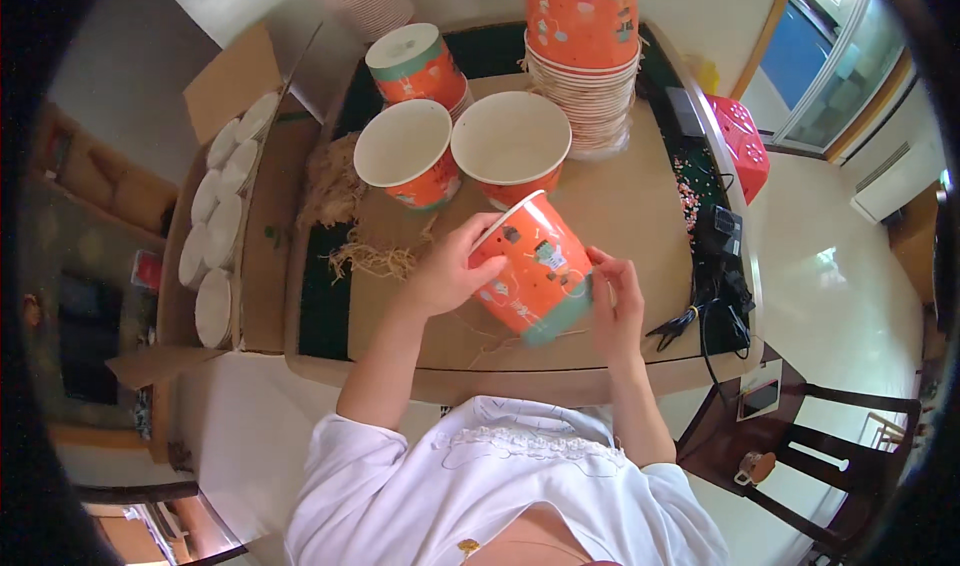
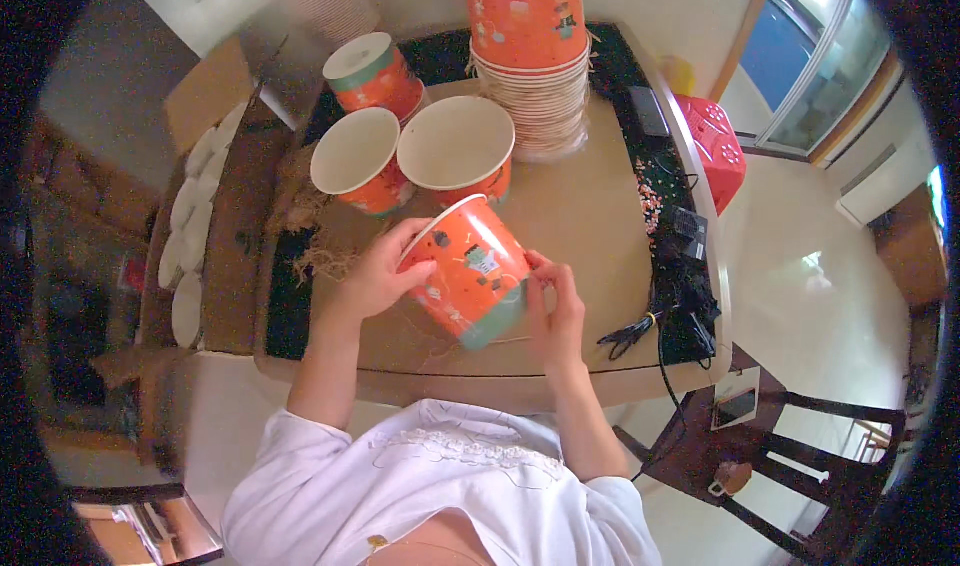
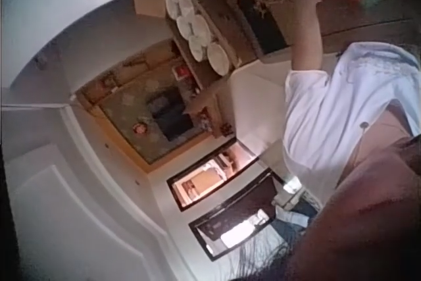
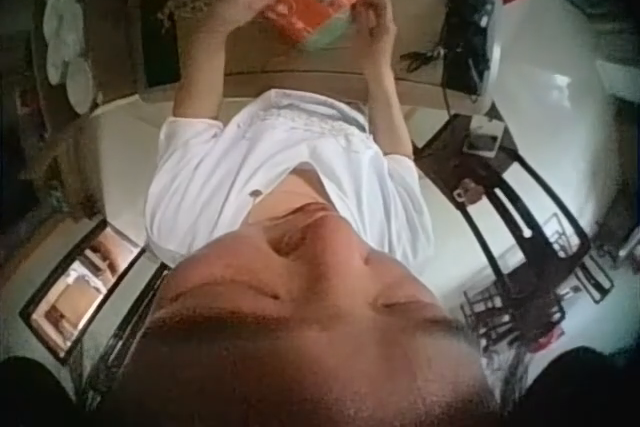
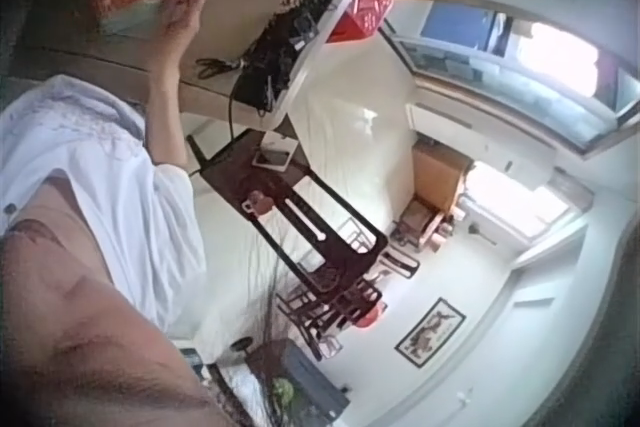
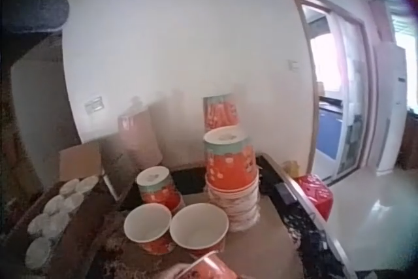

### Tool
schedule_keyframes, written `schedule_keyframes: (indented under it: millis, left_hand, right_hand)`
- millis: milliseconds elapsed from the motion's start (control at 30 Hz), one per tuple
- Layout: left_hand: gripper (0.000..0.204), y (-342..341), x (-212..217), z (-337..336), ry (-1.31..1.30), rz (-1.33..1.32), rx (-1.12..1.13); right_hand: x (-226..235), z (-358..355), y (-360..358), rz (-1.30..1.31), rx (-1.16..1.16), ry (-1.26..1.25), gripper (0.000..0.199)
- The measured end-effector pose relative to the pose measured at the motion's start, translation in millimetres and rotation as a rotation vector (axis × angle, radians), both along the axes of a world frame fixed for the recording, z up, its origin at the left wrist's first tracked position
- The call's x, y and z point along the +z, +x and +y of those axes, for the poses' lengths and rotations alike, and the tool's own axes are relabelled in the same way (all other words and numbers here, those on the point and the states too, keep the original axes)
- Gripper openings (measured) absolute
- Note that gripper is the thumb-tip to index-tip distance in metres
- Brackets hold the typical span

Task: The recorder is attaching twine handles to paper bowls at a packaging station.

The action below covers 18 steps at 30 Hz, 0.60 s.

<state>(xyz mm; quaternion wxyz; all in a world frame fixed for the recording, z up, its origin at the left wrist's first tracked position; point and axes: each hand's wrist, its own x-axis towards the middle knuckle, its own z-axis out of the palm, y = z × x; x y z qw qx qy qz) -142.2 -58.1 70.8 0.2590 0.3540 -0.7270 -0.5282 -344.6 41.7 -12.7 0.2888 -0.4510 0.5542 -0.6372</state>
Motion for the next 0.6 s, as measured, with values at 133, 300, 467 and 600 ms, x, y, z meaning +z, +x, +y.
schedule_keyframes:
  millis: [133,300,467,600]
  left_hand:
    - [0.058,16.3,2.4,-6.6,0.380,0.294,-0.119]
    - [0.037,19.2,-3.7,-6.3,0.390,0.231,0.010]
    - [0.018,-4.3,12.8,17.0,0.254,0.073,0.124]
    - [0.027,-19.4,31.9,43.5,0.020,-0.024,0.049]
  right_hand:
    - [-0.3,-3.5,-5.7,-0.062,0.043,0.053,0.008]
    - [3.3,-2.3,-7.5,-0.031,0.001,0.049,0.007]
    - [32.9,6.4,-7.0,0.187,-0.074,-0.022,0.008]
    - [69.6,13.6,15.9,0.218,0.014,-0.025,0.009]
